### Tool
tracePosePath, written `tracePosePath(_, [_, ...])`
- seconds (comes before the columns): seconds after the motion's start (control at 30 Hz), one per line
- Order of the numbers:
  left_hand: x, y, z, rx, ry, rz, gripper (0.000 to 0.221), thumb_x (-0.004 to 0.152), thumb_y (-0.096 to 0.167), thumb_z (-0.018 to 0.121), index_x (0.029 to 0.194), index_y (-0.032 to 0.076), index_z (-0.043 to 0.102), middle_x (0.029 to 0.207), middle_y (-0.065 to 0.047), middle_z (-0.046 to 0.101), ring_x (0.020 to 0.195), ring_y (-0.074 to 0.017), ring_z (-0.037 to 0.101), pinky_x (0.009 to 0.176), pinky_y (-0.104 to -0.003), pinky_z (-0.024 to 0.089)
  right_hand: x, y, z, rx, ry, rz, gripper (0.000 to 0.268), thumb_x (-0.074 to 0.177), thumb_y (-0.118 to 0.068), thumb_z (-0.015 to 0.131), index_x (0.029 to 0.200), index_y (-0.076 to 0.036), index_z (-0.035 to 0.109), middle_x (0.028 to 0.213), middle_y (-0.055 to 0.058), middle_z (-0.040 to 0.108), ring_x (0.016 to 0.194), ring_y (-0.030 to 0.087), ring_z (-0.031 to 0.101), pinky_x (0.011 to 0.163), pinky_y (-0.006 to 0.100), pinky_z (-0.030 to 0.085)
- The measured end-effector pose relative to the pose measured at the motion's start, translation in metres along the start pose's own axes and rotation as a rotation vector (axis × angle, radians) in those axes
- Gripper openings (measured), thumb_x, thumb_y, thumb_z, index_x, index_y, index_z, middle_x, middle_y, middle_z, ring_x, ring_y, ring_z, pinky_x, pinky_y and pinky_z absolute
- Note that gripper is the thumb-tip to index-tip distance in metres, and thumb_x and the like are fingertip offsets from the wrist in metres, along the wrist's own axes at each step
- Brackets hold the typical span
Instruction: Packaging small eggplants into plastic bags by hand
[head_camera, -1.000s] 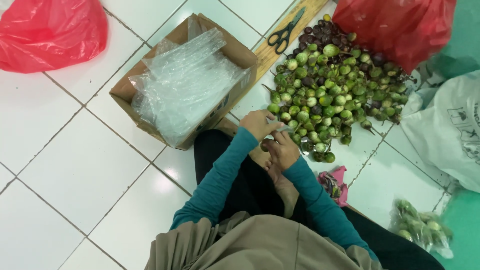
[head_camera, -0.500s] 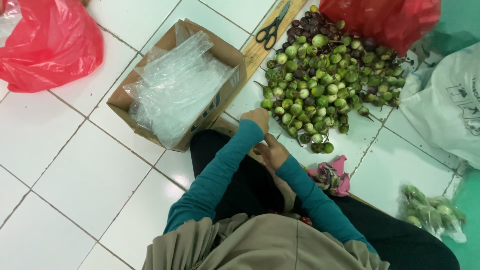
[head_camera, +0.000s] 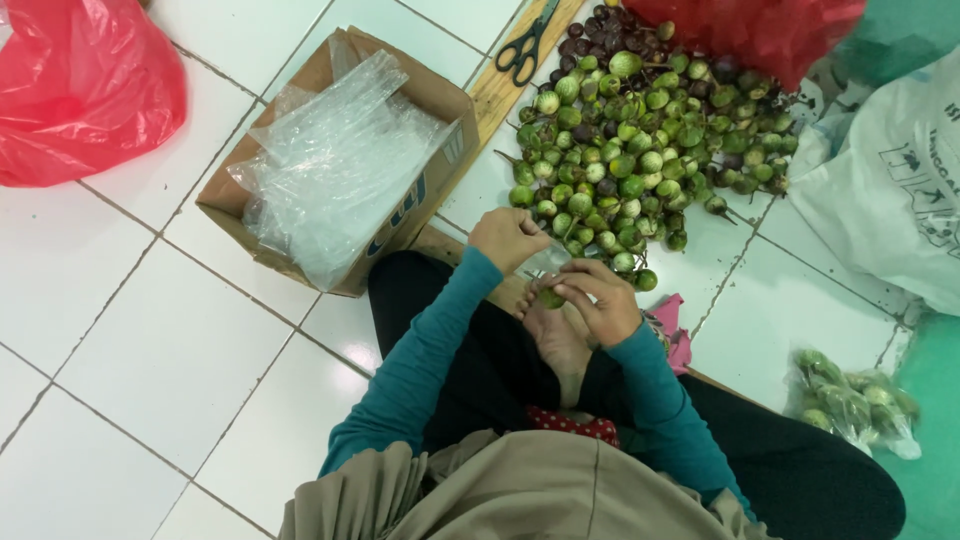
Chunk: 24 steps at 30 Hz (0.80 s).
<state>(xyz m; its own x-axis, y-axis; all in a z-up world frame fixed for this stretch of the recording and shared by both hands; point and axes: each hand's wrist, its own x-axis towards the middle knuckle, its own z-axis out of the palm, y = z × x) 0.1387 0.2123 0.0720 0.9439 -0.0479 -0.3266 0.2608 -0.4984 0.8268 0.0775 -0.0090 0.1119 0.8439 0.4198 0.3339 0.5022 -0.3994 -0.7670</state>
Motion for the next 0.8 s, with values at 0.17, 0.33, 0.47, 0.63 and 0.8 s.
tracePosePath(0.17, [-0.009, 0.001, 0.013, -0.019, 0.037, -0.071, 0.03, 0.077, 0.048, 0.081, 0.083, 0.019, 0.079, 0.082, -0.006, 0.078, 0.09, -0.0337, 0.075, 0.082, -0.048, 0.059, 0.015, -0.034, -0.031, 0.058, 0.221, 0.04, 0.007, 0.101, -0.011, 0.074, 0.103, -0.01, 0.081, 0.115, 0.014, 0.068, 0.106, 0.035, 0.067, 0.088, 0.053, 0.057])
tracePosePath(0.33, [-0.011, 0.005, 0.022, -0.02, 0.034, -0.096, 0.03, 0.073, 0.052, 0.081, 0.083, 0.024, 0.079, 0.082, 0.0, 0.078, 0.092, -0.0302, 0.075, 0.083, -0.044, 0.058, 0.016, -0.029, -0.023, -0.018, 0.347, 0.026, 0.009, 0.101, -0.011, 0.073, 0.107, -0.009, 0.08, 0.126, 0.015, 0.058, 0.116, 0.035, 0.057, 0.098, 0.051, 0.052])
tracePosePath(0.47, [0.0, -0.008, 0.033, -0.019, 0.026, -0.095, 0.031, 0.07, 0.055, 0.082, 0.082, 0.026, 0.08, 0.081, 0.0, 0.078, 0.092, -0.028, 0.076, 0.083, -0.042, 0.059, 0.015, -0.011, 0.0, -0.32, 0.327, -0.094, 0.006, 0.102, -0.016, 0.074, 0.102, -0.017, 0.08, 0.135, 0.013, 0.054, 0.124, 0.036, 0.052, 0.098, 0.052, 0.048])
tracePosePath(0.63, [0.008, -0.011, 0.029, -0.078, 0.026, -0.095, 0.032, 0.067, 0.049, 0.085, 0.083, 0.022, 0.081, 0.082, -0.005, 0.079, 0.092, -0.0297, 0.076, 0.084, -0.043, 0.059, 0.016, 0.034, 0.028, -0.564, 0.134, -0.058, 0.009, 0.103, -0.027, 0.073, 0.099, -0.021, 0.077, 0.135, 0.009, 0.055, 0.128, 0.035, 0.052, 0.095, 0.057, 0.048])
tracePosePath(0.8, [0.025, -0.021, 0.023, -0.171, 0.104, -0.075, 0.026, 0.071, 0.042, 0.084, 0.081, 0.018, 0.08, 0.07, -0.003, 0.076, 0.08, -0.0255, 0.076, 0.079, -0.04, 0.06, 0.03, 0.085, 0.039, -0.428, -0.226, 0.097, 0.014, 0.103, -0.025, 0.068, 0.106, -0.017, 0.079, 0.12, 0.009, 0.066, 0.117, 0.038, 0.063, 0.089, 0.06, 0.057])
